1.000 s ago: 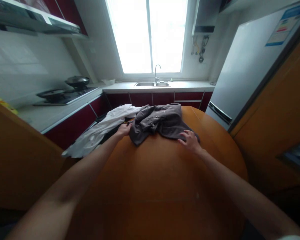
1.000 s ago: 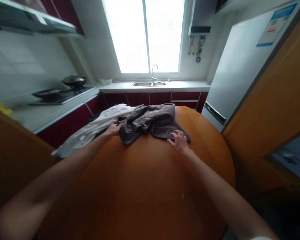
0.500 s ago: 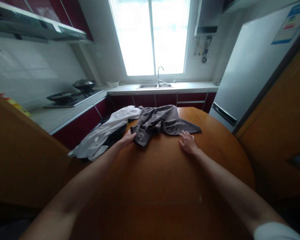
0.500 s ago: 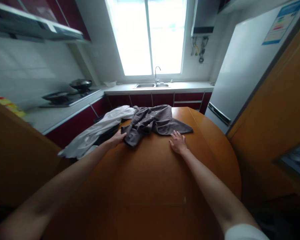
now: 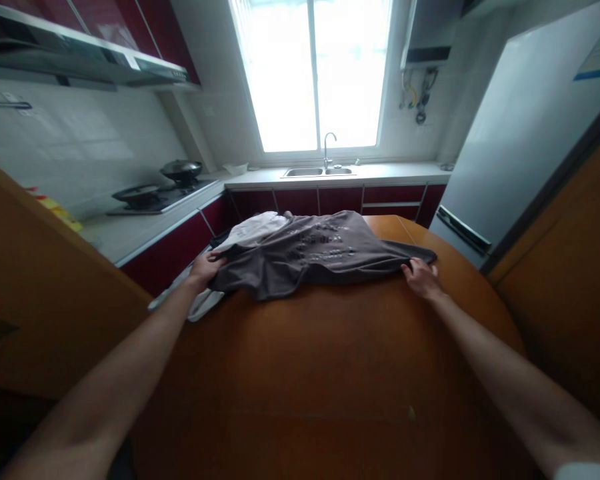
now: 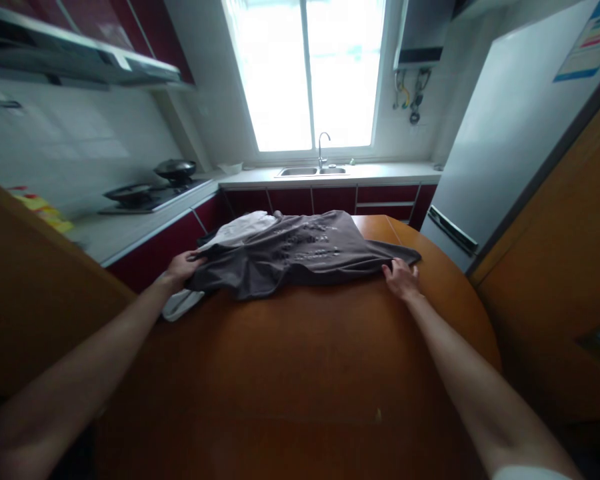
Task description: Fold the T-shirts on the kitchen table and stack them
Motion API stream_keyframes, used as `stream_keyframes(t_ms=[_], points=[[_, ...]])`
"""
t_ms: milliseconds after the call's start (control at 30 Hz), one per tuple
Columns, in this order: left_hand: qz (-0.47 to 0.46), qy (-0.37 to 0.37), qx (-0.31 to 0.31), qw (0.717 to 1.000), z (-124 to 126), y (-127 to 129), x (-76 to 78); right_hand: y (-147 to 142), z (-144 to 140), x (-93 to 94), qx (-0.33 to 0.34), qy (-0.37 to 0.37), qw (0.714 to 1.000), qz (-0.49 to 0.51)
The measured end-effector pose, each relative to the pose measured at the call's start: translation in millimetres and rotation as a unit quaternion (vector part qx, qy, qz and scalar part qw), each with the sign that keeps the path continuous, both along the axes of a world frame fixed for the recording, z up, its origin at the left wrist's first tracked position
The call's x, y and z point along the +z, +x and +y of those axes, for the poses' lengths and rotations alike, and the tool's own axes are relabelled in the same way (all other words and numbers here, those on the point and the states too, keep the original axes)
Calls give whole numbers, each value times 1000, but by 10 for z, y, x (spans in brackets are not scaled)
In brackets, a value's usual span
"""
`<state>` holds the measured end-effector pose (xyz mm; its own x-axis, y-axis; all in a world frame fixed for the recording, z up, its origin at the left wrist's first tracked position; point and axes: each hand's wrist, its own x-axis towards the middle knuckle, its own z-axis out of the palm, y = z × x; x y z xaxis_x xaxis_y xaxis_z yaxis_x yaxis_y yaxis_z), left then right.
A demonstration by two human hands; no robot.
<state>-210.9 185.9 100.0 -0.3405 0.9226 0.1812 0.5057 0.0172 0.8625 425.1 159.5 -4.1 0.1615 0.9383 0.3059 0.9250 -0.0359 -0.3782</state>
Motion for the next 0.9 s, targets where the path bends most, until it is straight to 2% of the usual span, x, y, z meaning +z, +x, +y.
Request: stream_keyframes(t_ms=[67, 133, 200, 267, 367, 433, 500, 600, 700, 800, 900], points=[[106, -37, 2, 994, -53, -36, 21, 269, -141, 8, -18, 44, 999, 10], [222, -18, -13, 975, -121, 102, 5, 421, -302, 25, -16, 65, 998, 5], [303, 30, -42, 951, -211, 419, -63, 426, -448, 40, -19, 87, 996, 0], [319, 71, -115, 938, -329, 867, -188, 305, -557, 42, -10, 114, 993, -6], [338, 101, -278, 893, -523, 1569, -446, 11, -661, 10, 90, 128, 988, -15], [347, 97, -313, 879, -633, 1910, -627, -170, -720, -31, 182, 86, 979, -22], [370, 71, -307, 874, -715, 2092, -785, -294, -798, -74, 236, 22, 971, -31], [414, -10, -305, 858, -812, 2123, -936, -379, -967, -107, 244, -31, 968, -52], [439, -74, -329, 833, -950, 2022, -980, -409, -1200, -69, 238, -35, 968, -74], [454, -72, -341, 820, -1209, 1912, -972, -453, -1516, 39, 244, -29, 966, -85], [461, -71, -353, 811, -1591, 1811, -935, -525, -1919, 186, 257, -27, 963, -79]])
